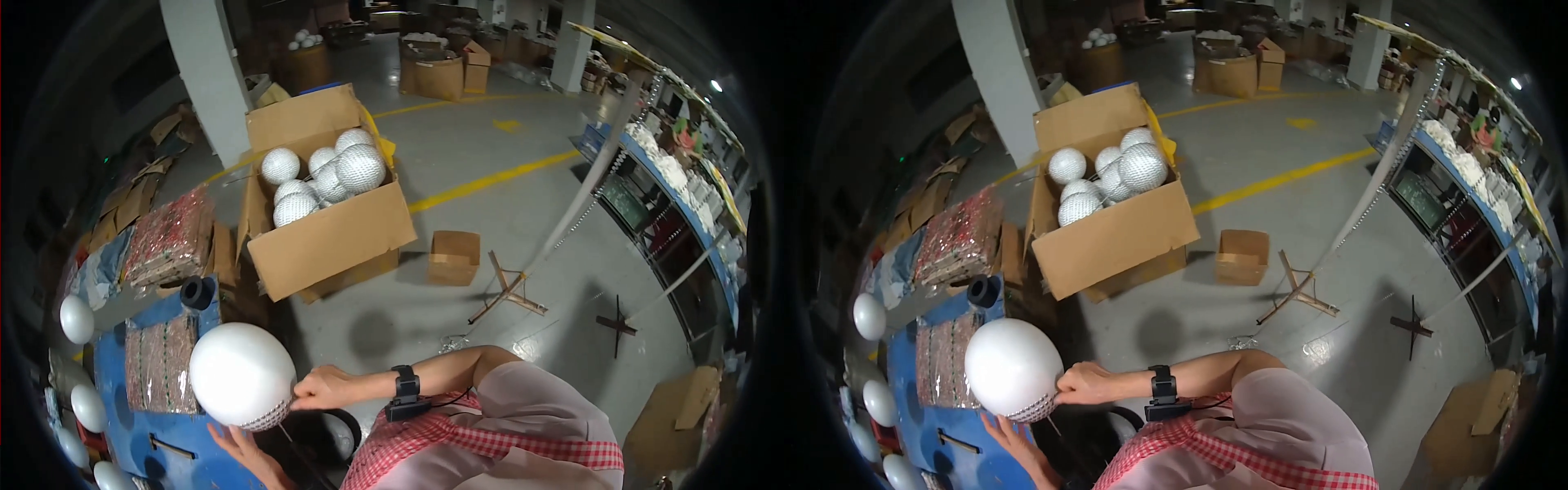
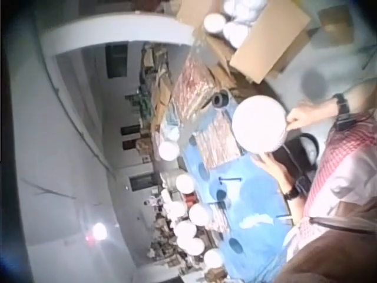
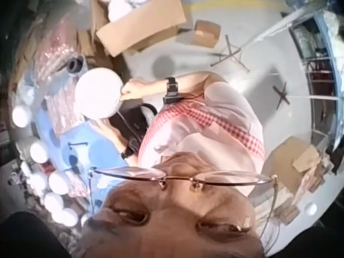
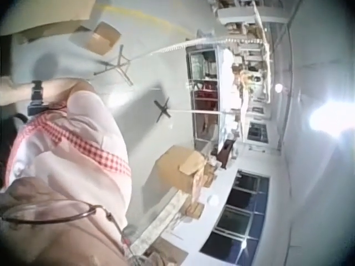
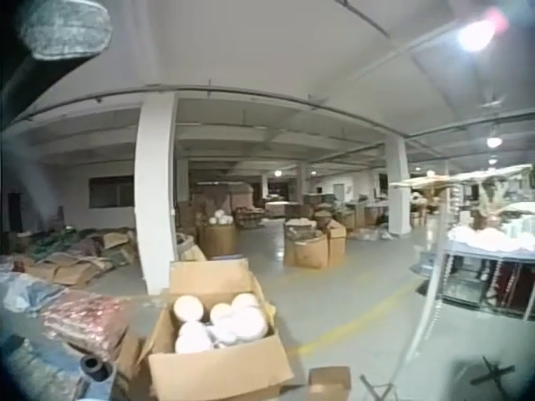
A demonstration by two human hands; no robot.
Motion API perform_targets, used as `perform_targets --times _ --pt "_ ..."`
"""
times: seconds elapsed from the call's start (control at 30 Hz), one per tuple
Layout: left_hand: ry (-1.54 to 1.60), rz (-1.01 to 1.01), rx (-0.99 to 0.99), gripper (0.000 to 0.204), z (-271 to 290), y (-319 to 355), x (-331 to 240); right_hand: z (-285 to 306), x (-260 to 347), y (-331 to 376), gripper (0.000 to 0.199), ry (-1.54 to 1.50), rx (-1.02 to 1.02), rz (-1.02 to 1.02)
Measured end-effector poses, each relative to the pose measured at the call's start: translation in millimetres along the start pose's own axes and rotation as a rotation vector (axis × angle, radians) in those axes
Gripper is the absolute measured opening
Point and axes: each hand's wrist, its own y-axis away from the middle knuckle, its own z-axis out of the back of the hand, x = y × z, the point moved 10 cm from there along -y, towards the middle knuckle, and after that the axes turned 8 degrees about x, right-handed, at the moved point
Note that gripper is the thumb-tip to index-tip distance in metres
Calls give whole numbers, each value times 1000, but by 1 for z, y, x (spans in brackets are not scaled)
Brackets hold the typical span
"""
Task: The person wraps a string of beads around the base of a white foam ball, pressing them into the surface. After completing a row, they break the string and begin adding another row of beads to the ball.
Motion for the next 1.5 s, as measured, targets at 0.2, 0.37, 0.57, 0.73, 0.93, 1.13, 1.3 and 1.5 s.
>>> perform_targets --times 0.2,0.37,0.57,0.73,0.93,1.13,1.3,1.5 --pt "-386 -85 143 67 -52 18 -79 -14 -2 12 32 -5 170 50" --pt "-138 -31 177 66 -48 16 -53 61 -33 48 30 45 -11 -74" --pt "-389 -64 143 61 -41 29 -62 226 -96 213 13 -149 -772 -381" --pt "-492 -221 167 61 -53 44 -84 335 -52 477 16 -21 -1540 -568" --pt "-594 -222 172 58 -97 51 -73 394 35 738 29 1134 -2017 -844" --pt "-549 -267 141 53 -182 90 -82 493 89 847 71 903 -2132 -704" --pt "-558 -288 92 49 -215 115 -87 559 141 810 25 206 -1744 -225" --pt "-561 -291 65 45 -242 137 -100 594 313 812 34 459 -1536 207"
